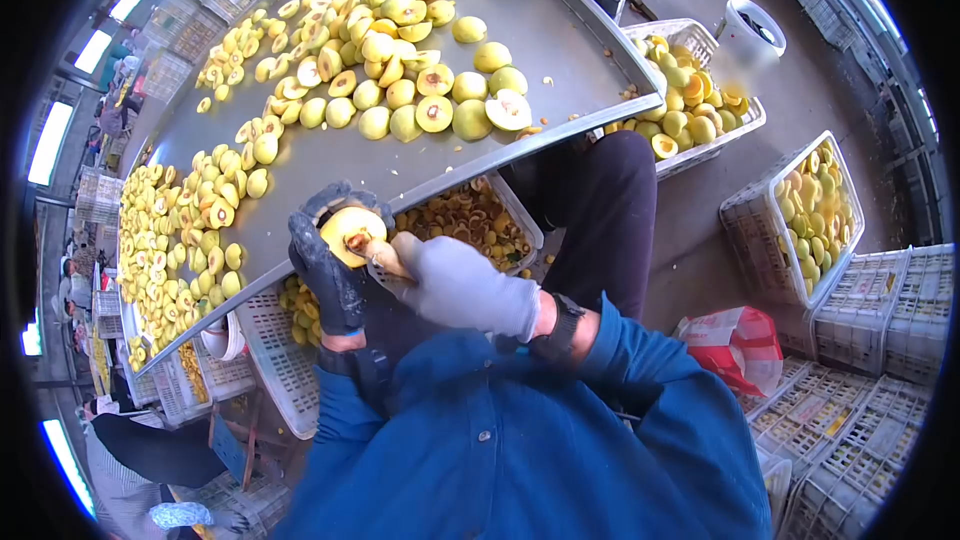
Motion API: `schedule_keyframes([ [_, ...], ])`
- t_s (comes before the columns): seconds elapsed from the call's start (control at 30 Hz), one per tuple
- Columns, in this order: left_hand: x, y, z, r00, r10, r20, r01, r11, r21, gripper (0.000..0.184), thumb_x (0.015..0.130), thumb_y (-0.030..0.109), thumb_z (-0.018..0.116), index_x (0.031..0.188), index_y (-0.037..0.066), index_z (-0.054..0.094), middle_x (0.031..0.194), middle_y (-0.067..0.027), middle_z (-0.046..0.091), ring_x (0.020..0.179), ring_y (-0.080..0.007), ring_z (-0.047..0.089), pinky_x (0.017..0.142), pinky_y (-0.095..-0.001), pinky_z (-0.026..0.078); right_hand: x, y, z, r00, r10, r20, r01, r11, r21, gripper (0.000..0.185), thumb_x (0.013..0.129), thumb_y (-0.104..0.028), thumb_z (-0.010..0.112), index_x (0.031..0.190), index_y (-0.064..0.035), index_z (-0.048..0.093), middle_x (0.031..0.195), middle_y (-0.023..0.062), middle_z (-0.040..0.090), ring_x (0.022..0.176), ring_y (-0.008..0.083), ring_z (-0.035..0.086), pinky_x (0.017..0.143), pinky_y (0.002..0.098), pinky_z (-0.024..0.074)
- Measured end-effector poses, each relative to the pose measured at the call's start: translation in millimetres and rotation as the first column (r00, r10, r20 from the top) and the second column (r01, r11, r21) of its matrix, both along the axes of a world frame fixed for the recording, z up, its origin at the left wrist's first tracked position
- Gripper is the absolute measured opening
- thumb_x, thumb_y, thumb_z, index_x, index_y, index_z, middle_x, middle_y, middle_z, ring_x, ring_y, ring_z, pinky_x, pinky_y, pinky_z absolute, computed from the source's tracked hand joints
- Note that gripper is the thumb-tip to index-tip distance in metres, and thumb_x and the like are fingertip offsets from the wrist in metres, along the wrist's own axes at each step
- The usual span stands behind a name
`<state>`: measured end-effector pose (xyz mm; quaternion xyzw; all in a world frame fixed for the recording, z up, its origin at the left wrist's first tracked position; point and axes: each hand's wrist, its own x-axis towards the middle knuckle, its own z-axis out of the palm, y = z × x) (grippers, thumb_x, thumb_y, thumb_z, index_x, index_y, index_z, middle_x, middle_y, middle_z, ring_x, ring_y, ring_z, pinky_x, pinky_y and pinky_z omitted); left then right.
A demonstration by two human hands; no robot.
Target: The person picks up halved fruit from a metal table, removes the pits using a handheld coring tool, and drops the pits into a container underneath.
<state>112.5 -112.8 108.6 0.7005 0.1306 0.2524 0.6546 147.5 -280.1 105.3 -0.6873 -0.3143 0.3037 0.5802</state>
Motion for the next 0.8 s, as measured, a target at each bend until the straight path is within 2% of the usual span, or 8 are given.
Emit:
schedule_keyframes([
  [0.1, 5, -2, -5, 0.998, 0.034, 0.044, -0.036, 0.998, 0.046, 0.06, 0.106, 0.047, 0.029, 0.117, -0.003, 0.06, 0.105, -0.0139, 0.068, 0.094, -0.0244, 0.067, 0.088, -0.0358, 0.053, 8, -3, -3, 0.926, 0.003, 0.378, 0.028, 0.997, -0.077, 0.025, 0.088, -0.022, 0.067, 0.099, -0.0015, 0.057, 0.079, 0.0244, 0.063, 0.073, 0.0404, 0.064, 0.065, 0.0455, 0.0499],
  [0.17, 2, -19, 4, 0.989, 0.067, 0.129, -0.052, 0.992, -0.113, 0.059, 0.105, 0.048, 0.032, 0.117, -0.002, 0.061, 0.106, -0.013, 0.069, 0.096, -0.0239, 0.067, 0.089, -0.0352, 0.053, 4, -4, 8, 0.991, -0.087, 0.101, 0.082, 0.995, 0.056, 0.026, 0.087, -0.025, 0.068, 0.096, -0.0028, 0.056, 0.076, 0.024, 0.062, 0.073, 0.044, 0.063, 0.063, 0.0485, 0.0494],
  [0.23, -3, -33, 9, 0.977, 0.152, 0.15, -0.137, 0.985, -0.102, 0.057, 0.104, 0.047, 0.034, 0.117, -0.001, 0.062, 0.106, -0.0125, 0.07, 0.097, -0.0235, 0.068, 0.089, -0.0345, 0.052, 2, -5, 6, 0.948, -0.094, 0.303, 0.117, 0.992, -0.057, 0.027, 0.088, -0.026, 0.068, 0.094, -0.0035, 0.055, 0.074, 0.0221, 0.062, 0.071, 0.0436, 0.063, 0.062, 0.0496, 0.0491],
  [0.33, -12, -24, 2, 0.985, 0.174, 0.02, -0.169, 0.914, 0.37, 0.046, 0.104, 0.037, 0.037, 0.114, 0.001, 0.064, 0.103, -0.0107, 0.072, 0.096, -0.0223, 0.069, 0.088, -0.0329, 0.052, 2, -8, -7, 0.897, -0.006, 0.442, 0.061, 0.992, -0.111, 0.027, 0.087, -0.026, 0.068, 0.094, -0.0038, 0.055, 0.074, 0.0215, 0.063, 0.07, 0.0432, 0.063, 0.061, 0.0498, 0.0491],
  [0.47, -9, -8, 1, 0.993, 0.066, 0.097, -0.099, 0.916, 0.389, 0.043, 0.105, 0.031, 0.038, 0.106, 0.0, 0.067, 0.095, -0.0118, 0.073, 0.088, -0.0226, 0.07, 0.084, -0.0348, 0.054, -3, -5, -2, 0.993, 0.058, -0.102, -0.044, 0.991, 0.128, 0.025, 0.087, -0.025, 0.068, 0.095, -0.0042, 0.055, 0.074, 0.0221, 0.063, 0.072, 0.0444, 0.062, 0.062, 0.0508, 0.0493],
  [0.57, -6, 0, 18, 0.993, -0.11, 0.05, 0.086, 0.932, 0.352, 0.047, 0.105, 0.034, 0.037, 0.102, -0.002, 0.068, 0.092, -0.0122, 0.072, 0.085, -0.0231, 0.07, 0.083, -0.0366, 0.054, 5, -11, 11, 0.953, 0.039, 0.301, 0.008, 0.988, -0.154, 0.021, 0.088, -0.021, 0.066, 0.096, -0.0029, 0.057, 0.072, 0.0199, 0.063, 0.068, 0.0381, 0.064, 0.062, 0.0465, 0.0497],
  [0.7, 5, 7, 32, 0.975, -0.224, 0.002, 0.208, 0.908, 0.363, 0.049, 0.105, 0.038, 0.039, 0.108, -0.004, 0.064, 0.093, -0.0131, 0.071, 0.085, -0.0233, 0.069, 0.081, -0.037, 0.055, 11, -12, 31, 0.996, 0.08, 0.037, -0.076, 0.991, -0.109, 0.027, 0.089, -0.015, 0.06, 0.11, 0.0015, 0.058, 0.077, 0.0103, 0.063, 0.068, 0.0171, 0.062, 0.064, 0.0336, 0.0512],
  [0.8, 14, -11, 23, 0.976, -0.108, 0.188, 0.163, 0.936, -0.311, 0.049, 0.104, 0.039, 0.04, 0.117, -0.004, 0.059, 0.097, -0.0144, 0.069, 0.085, -0.0232, 0.068, 0.08, -0.0355, 0.056, 4, -5, 24, 0.907, 0.058, -0.418, -0.017, 0.995, 0.1, 0.03, 0.089, -0.016, 0.062, 0.113, 0.0014, 0.061, 0.078, 0.0062, 0.062, 0.074, 0.018, 0.059, 0.069, 0.0351, 0.0483],
])
